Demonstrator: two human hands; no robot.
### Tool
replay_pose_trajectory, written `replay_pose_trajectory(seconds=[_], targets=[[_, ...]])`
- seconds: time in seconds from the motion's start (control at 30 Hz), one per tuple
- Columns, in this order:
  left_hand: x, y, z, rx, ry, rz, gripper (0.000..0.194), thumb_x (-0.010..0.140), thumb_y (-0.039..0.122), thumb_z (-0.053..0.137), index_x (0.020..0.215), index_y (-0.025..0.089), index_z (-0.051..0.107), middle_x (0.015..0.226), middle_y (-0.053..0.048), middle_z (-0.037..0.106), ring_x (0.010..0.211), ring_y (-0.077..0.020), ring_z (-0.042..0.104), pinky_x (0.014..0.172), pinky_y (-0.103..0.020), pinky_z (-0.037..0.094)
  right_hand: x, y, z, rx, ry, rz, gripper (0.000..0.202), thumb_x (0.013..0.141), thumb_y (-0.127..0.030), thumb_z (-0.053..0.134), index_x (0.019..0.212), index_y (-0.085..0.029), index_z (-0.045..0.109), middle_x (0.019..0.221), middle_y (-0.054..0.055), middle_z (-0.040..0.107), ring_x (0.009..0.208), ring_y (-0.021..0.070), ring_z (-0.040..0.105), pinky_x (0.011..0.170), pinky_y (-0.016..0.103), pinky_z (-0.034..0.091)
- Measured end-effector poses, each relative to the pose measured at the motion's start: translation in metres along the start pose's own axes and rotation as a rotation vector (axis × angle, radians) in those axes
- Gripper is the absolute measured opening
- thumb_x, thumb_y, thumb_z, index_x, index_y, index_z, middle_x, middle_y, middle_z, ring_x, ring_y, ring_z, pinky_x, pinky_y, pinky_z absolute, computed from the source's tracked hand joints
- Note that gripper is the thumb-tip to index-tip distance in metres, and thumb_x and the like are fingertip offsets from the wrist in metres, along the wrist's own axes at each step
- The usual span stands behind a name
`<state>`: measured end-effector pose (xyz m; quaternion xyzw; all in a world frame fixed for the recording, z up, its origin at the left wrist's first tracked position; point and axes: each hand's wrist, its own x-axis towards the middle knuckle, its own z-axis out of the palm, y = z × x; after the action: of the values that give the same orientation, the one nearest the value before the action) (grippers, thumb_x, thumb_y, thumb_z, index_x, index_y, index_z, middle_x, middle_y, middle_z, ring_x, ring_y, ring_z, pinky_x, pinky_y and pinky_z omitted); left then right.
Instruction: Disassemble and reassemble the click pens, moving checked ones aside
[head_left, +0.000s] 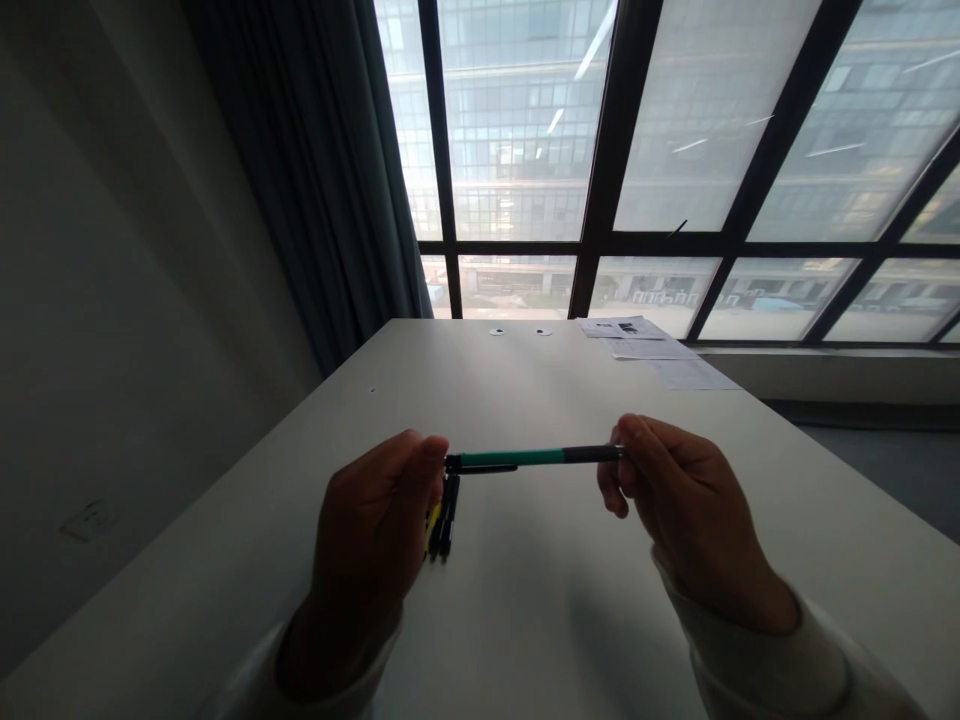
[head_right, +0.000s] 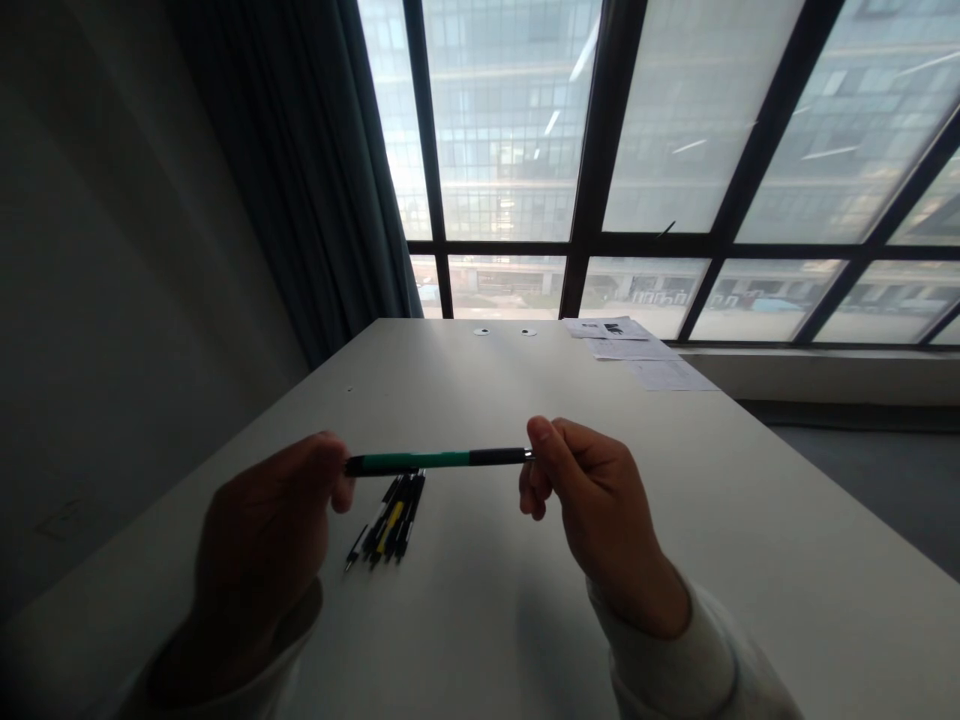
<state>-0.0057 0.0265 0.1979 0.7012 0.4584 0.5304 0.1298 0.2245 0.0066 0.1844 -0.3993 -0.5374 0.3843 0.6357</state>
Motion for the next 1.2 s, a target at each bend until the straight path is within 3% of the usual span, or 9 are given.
replay_pose_trajectory(seconds=[0.33,0.6,0.67,0.73,0.83,0.9,1.03,1.1,1.2], targets=[[-0.002,0.001,0.001,-0.017,-0.008,-0.028,0.047,0.095,0.036,0.046,0.051,0.021,0.048,0.042,0.004,0.045,0.035,-0.0099,0.038,0.036,-0.024,0.030,-0.001,0.000,-0.002,-0.049,-0.014,0.003,0.046,0.096,-0.042,0.057,0.056,-0.019,0.056,0.050,-0.001,0.053,0.046,0.0123,0.051,0.047,0.027,0.039],[-0.001,-0.001,0.005,0.053,0.015,-0.009,0.053,0.096,0.045,0.043,0.049,0.021,0.046,0.041,0.003,0.045,0.035,-0.0100,0.038,0.038,-0.025,0.032,-0.002,-0.002,0.000,-0.270,0.081,-0.108,0.050,0.096,-0.046,0.055,0.055,-0.019,0.064,0.053,0.003,0.061,0.052,0.0155,0.057,0.054,0.030,0.043],[0.004,-0.006,0.003,0.116,0.027,0.073,0.047,0.097,0.042,0.044,0.056,0.021,0.054,0.049,0.002,0.053,0.043,-0.0122,0.049,0.045,-0.025,0.038,-0.002,-0.002,0.001,-0.294,0.102,-0.120,0.050,0.095,-0.047,0.055,0.055,-0.019,0.064,0.052,0.002,0.061,0.052,0.0152,0.056,0.054,0.029,0.043],[0.007,-0.012,-0.002,0.194,0.076,0.177,0.037,0.097,0.039,0.043,0.073,0.020,0.064,0.069,-0.002,0.065,0.065,-0.0161,0.062,0.060,-0.027,0.046,-0.002,0.000,0.001,-0.310,0.096,-0.128,0.049,0.095,-0.047,0.056,0.055,-0.019,0.063,0.053,0.002,0.062,0.052,0.0148,0.057,0.054,0.028,0.043],[0.006,-0.014,-0.006,0.315,0.111,0.261,0.038,0.100,0.041,0.036,0.093,0.018,0.066,0.093,-0.008,0.069,0.087,-0.0210,0.064,0.075,-0.032,0.047,-0.004,0.004,0.002,-0.369,0.036,-0.112,0.048,0.096,-0.047,0.055,0.058,-0.018,0.065,0.055,0.002,0.063,0.053,0.0138,0.058,0.054,0.026,0.042],[-0.001,-0.008,-0.001,0.350,-0.028,0.262,0.041,0.098,0.048,0.039,0.095,0.018,0.066,0.091,-0.008,0.069,0.085,-0.0224,0.062,0.074,-0.033,0.046,-0.005,0.008,0.005,-0.413,-0.033,-0.071,0.051,0.096,-0.048,0.053,0.058,-0.017,0.065,0.054,0.001,0.062,0.052,0.0126,0.056,0.054,0.025,0.041],[-0.022,0.001,0.024,0.160,-0.602,0.048,0.033,0.094,0.049,0.050,0.111,0.023,0.063,0.090,-0.003,0.069,0.077,-0.0183,0.063,0.069,-0.029,0.045,-0.009,0.023,0.007,-0.430,-0.160,0.002,0.055,0.097,-0.051,0.050,0.056,-0.017,0.062,0.050,0.000,0.058,0.048,0.0109,0.052,0.051,0.023,0.038],[-0.036,-0.006,0.041,0.009,-0.802,-0.045,0.029,0.097,0.045,0.045,0.104,0.022,0.062,0.074,0.001,0.064,0.066,-0.0152,0.058,0.065,-0.028,0.042,-0.017,0.042,0.005,-0.423,-0.149,0.020,0.056,0.096,-0.052,0.049,0.053,-0.017,0.058,0.047,-0.001,0.055,0.046,0.0108,0.049,0.050,0.023,0.036],[-0.063,-0.033,0.069,-0.282,-0.963,-0.192,0.036,0.099,0.048,0.039,0.088,0.020,0.059,0.063,0.004,0.050,0.057,-0.0113,0.047,0.057,-0.025,0.038,-0.036,0.084,-0.004,-0.432,-0.129,0.116,0.058,0.095,-0.054,0.048,0.050,-0.018,0.050,0.044,-0.002,0.049,0.044,0.0105,0.045,0.049,0.024,0.035]])
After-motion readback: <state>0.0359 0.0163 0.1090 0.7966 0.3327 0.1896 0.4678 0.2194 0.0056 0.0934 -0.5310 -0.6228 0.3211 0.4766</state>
